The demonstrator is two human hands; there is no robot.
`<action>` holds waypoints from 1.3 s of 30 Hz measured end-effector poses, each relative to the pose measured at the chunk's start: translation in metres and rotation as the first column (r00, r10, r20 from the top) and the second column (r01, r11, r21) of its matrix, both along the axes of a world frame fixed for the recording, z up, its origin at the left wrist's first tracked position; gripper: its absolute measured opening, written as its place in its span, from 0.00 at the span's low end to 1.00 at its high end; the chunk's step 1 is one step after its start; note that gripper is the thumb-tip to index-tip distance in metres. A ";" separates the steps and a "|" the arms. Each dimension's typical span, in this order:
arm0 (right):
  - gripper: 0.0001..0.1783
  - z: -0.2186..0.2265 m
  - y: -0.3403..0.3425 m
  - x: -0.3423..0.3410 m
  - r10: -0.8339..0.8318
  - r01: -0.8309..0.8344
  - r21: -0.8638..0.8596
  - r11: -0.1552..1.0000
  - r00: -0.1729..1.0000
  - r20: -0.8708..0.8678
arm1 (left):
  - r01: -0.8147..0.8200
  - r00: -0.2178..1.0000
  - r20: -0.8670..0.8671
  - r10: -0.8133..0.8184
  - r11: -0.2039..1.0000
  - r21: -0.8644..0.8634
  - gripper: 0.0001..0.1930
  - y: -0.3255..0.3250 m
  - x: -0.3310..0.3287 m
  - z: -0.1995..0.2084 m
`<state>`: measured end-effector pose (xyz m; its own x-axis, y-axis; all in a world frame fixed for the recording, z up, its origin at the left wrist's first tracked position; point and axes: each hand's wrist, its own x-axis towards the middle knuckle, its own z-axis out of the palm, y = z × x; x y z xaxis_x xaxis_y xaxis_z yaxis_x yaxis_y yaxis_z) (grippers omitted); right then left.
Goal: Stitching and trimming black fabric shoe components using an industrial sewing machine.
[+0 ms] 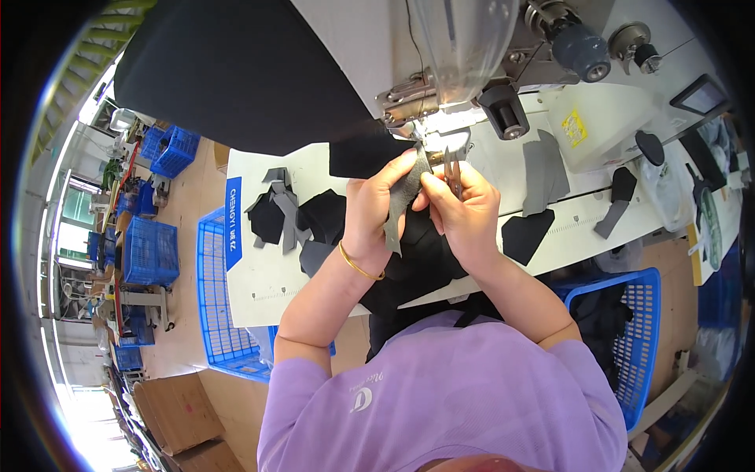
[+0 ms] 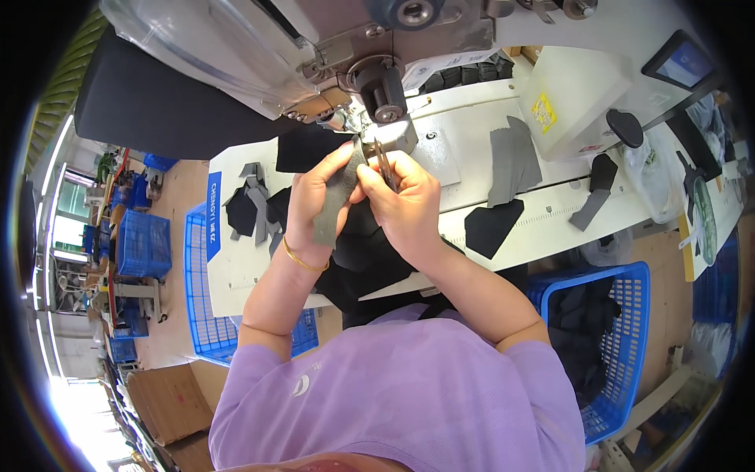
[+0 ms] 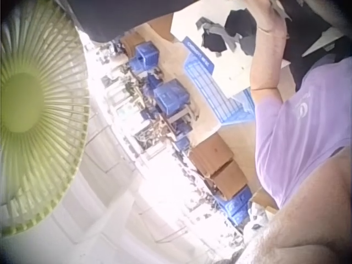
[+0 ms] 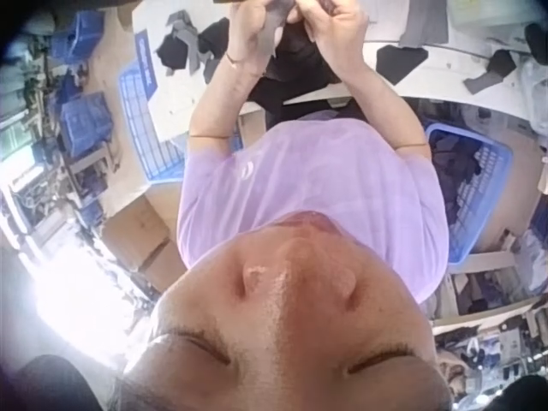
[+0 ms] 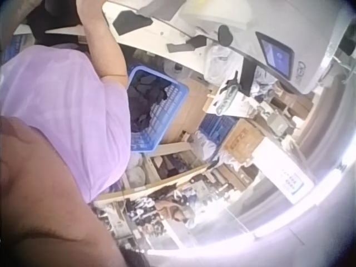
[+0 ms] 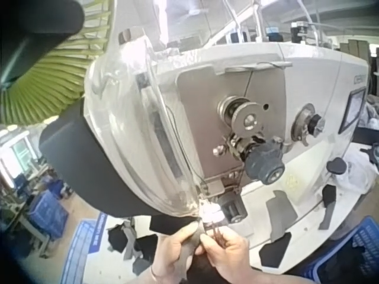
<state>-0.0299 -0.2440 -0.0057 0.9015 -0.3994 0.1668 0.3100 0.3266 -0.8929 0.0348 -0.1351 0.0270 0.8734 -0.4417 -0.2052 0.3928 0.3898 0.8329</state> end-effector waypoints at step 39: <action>0.08 0.007 -0.005 0.008 0.017 -0.017 0.087 0.996 1.000 0.002 | 0.081 0.985 0.138 -0.100 0.987 0.138 0.08 0.002 0.016 0.012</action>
